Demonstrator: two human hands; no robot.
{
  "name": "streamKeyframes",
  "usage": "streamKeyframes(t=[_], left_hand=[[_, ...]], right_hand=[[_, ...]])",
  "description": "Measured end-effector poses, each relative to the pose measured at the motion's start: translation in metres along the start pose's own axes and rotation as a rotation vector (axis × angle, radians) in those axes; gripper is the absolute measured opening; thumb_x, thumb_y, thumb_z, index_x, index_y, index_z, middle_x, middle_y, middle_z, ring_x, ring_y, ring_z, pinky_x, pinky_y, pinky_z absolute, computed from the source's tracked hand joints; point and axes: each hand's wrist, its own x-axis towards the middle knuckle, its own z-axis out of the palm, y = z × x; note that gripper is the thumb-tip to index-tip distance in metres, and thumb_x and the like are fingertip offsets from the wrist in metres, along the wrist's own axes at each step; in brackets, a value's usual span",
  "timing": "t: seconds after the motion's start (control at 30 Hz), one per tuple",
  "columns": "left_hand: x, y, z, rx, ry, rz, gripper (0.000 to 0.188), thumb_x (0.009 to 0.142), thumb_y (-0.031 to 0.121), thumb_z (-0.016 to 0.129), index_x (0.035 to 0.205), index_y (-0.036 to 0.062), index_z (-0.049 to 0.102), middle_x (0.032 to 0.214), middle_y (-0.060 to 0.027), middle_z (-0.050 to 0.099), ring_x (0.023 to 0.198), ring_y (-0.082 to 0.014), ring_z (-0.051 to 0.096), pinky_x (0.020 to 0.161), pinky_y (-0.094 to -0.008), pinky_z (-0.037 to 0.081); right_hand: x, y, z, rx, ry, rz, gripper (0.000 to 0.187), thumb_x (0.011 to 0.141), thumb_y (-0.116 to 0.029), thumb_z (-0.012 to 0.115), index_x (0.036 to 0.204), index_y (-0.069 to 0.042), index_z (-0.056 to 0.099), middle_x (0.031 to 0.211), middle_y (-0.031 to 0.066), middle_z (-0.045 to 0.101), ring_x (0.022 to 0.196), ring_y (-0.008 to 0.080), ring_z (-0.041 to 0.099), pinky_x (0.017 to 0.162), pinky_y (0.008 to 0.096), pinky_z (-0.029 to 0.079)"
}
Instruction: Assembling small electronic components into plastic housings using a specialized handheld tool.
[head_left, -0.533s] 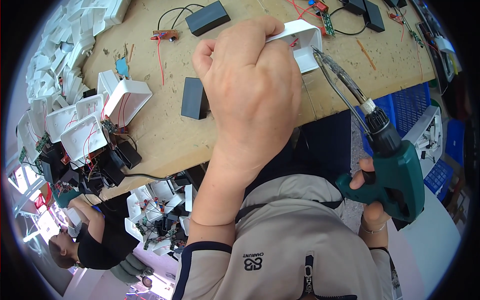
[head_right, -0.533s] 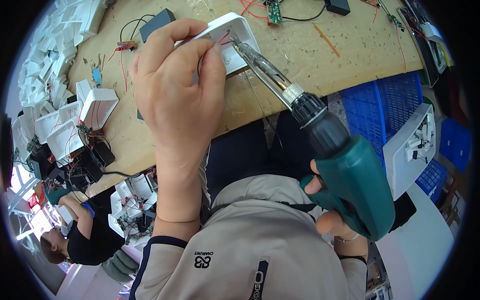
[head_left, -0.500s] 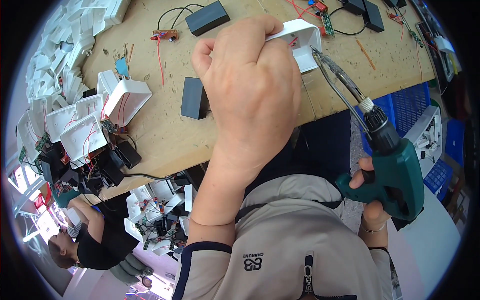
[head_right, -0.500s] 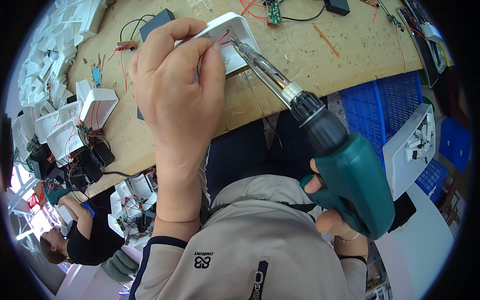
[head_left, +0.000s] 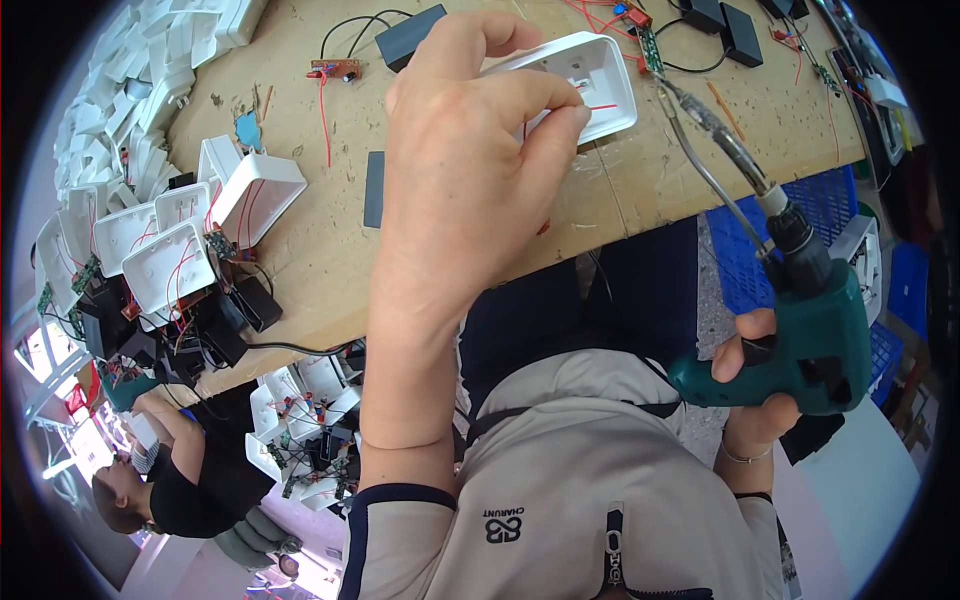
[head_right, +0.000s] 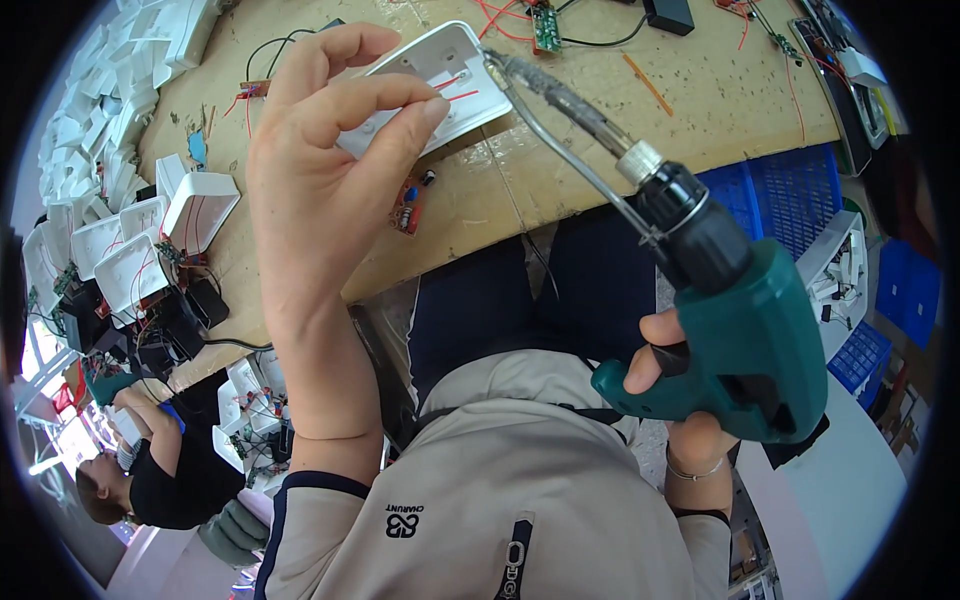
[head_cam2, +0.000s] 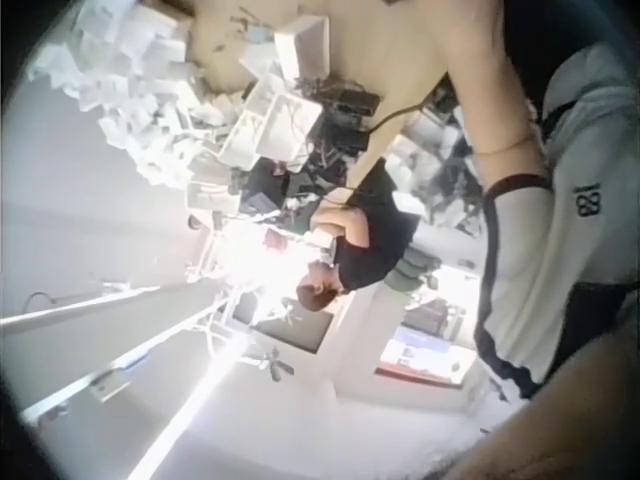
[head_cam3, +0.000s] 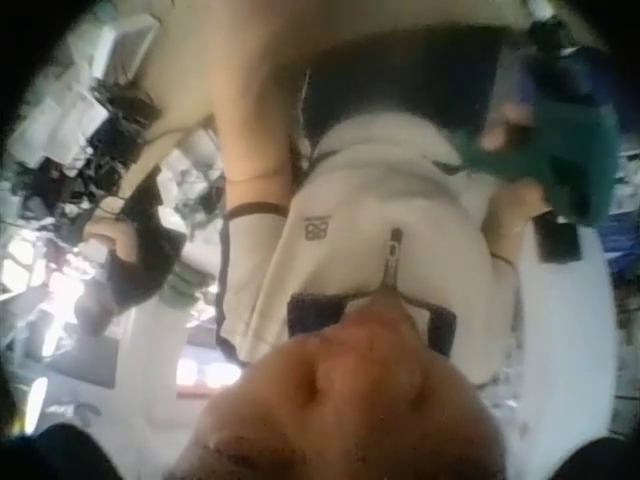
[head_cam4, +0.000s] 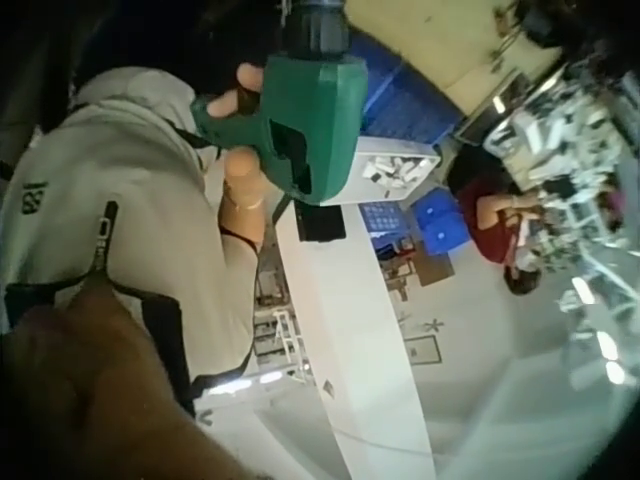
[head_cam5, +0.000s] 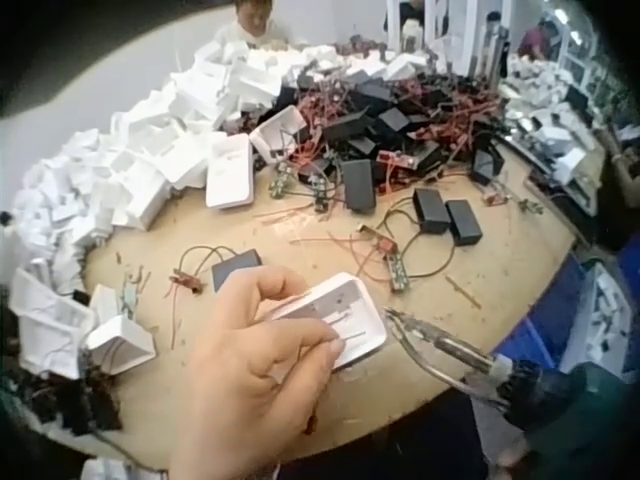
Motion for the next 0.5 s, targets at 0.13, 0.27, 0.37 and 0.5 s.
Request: streamKeyframes(t=[0.13,0.27,0.37,0.5], left_hand=[[0.0013,0.0015,-0.0031,0.044,-0.018,0.027,0.010,0.064,0.004,0.061,0.072,-0.0003,0.063,0.086,-0.0078,0.058,0.074,-0.0201,0.055,0.065,-0.0283,0.043],[0.0011,0.0018,-0.0043,0.094,-0.040,0.056,0.009,0.064,0.004,0.061,0.072,-0.0004,0.062,0.085,-0.0074,0.059,0.074,-0.0199,0.055,0.066,-0.0284,0.043],[0.0014,0.0026,-0.0027,0.123,-0.059,0.079,0.009,0.064,0.004,0.060,0.071,-0.0004,0.062,0.085,-0.0070,0.059,0.075,-0.0198,0.055,0.066,-0.0284,0.043],[0.0037,0.0034,-0.0002,0.162,-0.085,0.115,0.009,0.063,0.004,0.060,0.071,-0.0005,0.062,0.084,-0.0066,0.059,0.075,-0.0196,0.055,0.066,-0.0285,0.043]], right_hand=[[0.0062,0.0022,0.0024,0.083,-0.023,-0.020,0.079,0.066,-0.057,0.059,0.111,0.005,0.038,0.101,0.0154,0.052,0.062,0.0138,0.056,0.055,0.0233,0.048],[0.0062,0.0031,0.0034,0.087,-0.053,-0.029,0.079,0.067,-0.056,0.059,0.113,0.004,0.037,0.102,0.0161,0.052,0.063,0.0140,0.056,0.056,0.0242,0.049],[0.0047,0.0050,-0.0010,0.102,-0.094,-0.047,0.080,0.067,-0.056,0.059,0.114,0.004,0.035,0.102,0.0162,0.052,0.064,0.0141,0.057,0.056,0.0245,0.049],[0.0020,0.0038,-0.0026,0.088,-0.075,-0.054,0.078,0.067,-0.054,0.061,0.115,0.003,0.036,0.102,0.0160,0.052,0.064,0.0145,0.057,0.056,0.0244,0.049]])
